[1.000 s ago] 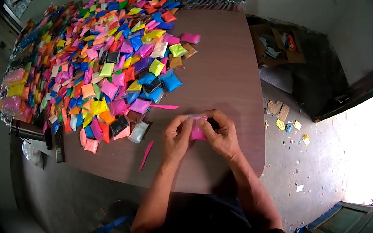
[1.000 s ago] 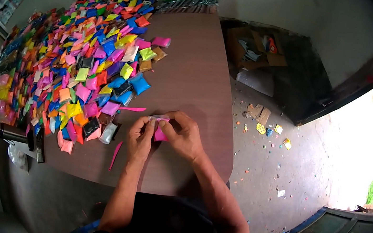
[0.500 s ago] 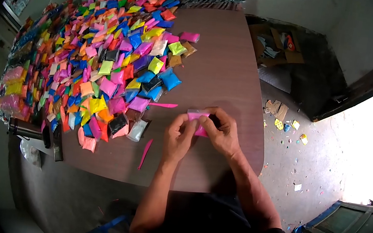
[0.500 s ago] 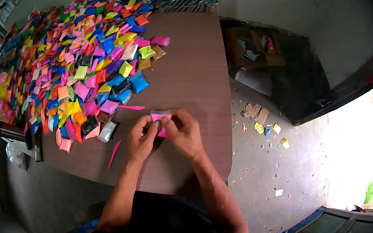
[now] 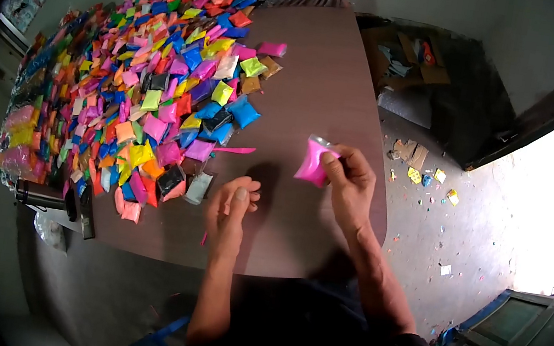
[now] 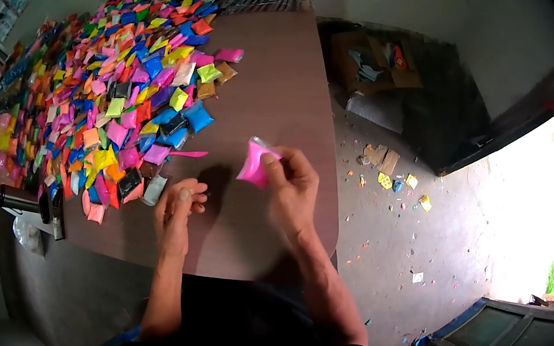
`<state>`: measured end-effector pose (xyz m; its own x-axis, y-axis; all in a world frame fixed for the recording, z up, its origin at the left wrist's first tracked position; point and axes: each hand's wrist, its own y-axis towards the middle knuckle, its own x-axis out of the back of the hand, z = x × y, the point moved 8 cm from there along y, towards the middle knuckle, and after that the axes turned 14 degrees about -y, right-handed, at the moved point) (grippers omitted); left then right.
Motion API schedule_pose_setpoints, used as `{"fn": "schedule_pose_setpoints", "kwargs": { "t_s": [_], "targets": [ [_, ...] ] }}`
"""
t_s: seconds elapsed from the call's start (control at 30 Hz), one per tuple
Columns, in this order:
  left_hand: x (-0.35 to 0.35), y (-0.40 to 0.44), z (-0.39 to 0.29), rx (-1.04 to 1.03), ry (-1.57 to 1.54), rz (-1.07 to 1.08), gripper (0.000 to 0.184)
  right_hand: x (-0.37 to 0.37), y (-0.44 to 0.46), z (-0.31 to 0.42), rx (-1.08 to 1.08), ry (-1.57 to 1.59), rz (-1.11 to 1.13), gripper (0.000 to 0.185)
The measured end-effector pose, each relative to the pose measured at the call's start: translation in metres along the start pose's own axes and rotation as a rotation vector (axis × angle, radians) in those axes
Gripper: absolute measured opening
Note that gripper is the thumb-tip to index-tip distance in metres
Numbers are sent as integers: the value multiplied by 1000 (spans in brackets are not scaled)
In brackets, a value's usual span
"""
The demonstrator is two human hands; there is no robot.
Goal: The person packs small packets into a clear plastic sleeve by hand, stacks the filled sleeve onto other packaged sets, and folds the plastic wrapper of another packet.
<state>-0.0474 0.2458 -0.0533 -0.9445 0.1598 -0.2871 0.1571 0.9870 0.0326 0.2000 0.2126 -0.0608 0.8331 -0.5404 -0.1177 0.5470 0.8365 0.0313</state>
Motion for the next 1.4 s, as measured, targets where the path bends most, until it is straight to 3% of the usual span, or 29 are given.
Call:
{"fn": "schedule_pose_setpoints", "kwargs": {
  "t_s": [0.1, 0.23, 0.33, 0.47, 0.63, 0.73, 0.83, 1.03, 1.17, 1.4],
  "targets": [
    [-24, -14, 0, 26, 29, 30, 43, -18, -27, -10, -77, 51, 70, 13],
    [-33, -21, 25, 114, 29, 137, 29, -29, -54, -13, -128, -18, 191, 13],
    [-25, -22, 26, -24, 123, 168, 19, -24, -57, -4, -115, -91, 261, 18],
    [-24, -27, 20, -37, 190, 229, 21, -26, -60, -9, -121, -131, 347, 20],
    [-33, -30, 15, 115, -137, 152, 25, -30, -61, -19, -122, -90, 342, 21],
    [-19, -30, 27, 191, 10, 129, 22, -33, -63, -21, -139, -92, 355, 22],
    [-15, -27, 28, 82, 17, 169, 20, -34, -62, -14, -136, -129, 387, 23],
    [-10, -26, 30, 76, 53, 264, 20, -36, -58, -17, -148, -182, 463, 24],
    [-21, -25, 20, 82, -86, 205, 22, -33, -59, -29, -132, -126, 482, 23],
    [-10, -24, 28, 99, 96, 245, 17, -36, -61, -9, -74, -201, 472, 17]
  ]
}}
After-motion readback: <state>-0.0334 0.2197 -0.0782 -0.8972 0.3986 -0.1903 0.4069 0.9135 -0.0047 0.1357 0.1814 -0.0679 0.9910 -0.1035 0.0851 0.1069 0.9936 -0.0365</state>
